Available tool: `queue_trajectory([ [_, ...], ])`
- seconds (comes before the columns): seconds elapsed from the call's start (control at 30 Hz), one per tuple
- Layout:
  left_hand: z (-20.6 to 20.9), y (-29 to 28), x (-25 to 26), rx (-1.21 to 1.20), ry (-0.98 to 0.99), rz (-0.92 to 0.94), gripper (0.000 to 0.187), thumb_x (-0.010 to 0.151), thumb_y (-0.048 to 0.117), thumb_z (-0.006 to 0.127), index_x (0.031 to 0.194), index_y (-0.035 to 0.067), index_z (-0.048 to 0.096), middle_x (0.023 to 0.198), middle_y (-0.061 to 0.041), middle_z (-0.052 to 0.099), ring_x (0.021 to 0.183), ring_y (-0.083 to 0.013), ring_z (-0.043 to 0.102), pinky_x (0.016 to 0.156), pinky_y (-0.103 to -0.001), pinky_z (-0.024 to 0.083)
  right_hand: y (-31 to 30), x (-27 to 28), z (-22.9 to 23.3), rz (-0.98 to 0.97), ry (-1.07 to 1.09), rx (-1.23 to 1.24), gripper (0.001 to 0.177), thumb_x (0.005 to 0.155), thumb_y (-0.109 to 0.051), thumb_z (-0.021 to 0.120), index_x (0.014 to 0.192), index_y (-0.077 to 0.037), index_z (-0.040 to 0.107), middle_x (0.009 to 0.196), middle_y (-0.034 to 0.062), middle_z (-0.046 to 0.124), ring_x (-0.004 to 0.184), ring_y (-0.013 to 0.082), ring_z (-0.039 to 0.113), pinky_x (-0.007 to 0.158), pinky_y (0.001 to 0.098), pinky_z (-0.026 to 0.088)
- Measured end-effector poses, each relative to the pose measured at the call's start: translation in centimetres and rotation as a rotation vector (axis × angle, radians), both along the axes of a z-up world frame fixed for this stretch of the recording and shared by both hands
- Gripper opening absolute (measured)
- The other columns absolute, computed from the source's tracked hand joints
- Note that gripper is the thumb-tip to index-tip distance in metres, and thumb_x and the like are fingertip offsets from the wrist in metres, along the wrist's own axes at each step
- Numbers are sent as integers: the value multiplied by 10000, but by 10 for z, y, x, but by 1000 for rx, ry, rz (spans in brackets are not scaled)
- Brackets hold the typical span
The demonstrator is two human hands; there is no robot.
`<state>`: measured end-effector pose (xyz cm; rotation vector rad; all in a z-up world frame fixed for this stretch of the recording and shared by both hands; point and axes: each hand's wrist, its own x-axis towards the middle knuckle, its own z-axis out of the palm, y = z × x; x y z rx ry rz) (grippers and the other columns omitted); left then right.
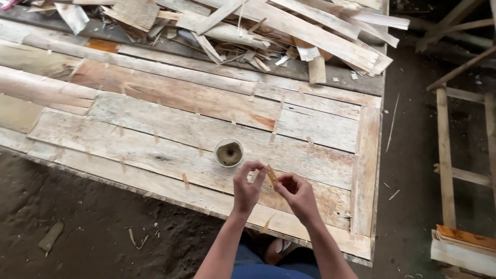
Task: The person repeatedly dips thin wooden strips into a small container of paste and applies them to the surface of a wooden board. They place the strips in a pattern across the board, pressing them down by hand.
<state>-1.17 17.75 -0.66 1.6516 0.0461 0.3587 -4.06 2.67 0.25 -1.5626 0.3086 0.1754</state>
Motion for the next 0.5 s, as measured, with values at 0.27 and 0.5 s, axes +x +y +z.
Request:
queue_trajectory([
  [0.27,-10,13,22,89,-167,-115,99,880,99,800,893,175,739,853,48,726,889,-140,680,875,-305,536,2,14,0,-73,54,57,389,778,-46,876,1133,15,730,941,145,728,758,186,682,739,346,610],
  [0.5,-32,57,61,109,-96,-187,129,865,126,821,857,148,694,874,20,673,872,-153,637,833,-312,545,32,33,2,-166,125,124,360,771,5,870,1044,13,637,881,160,716,691,192,679,666,322,607],
])
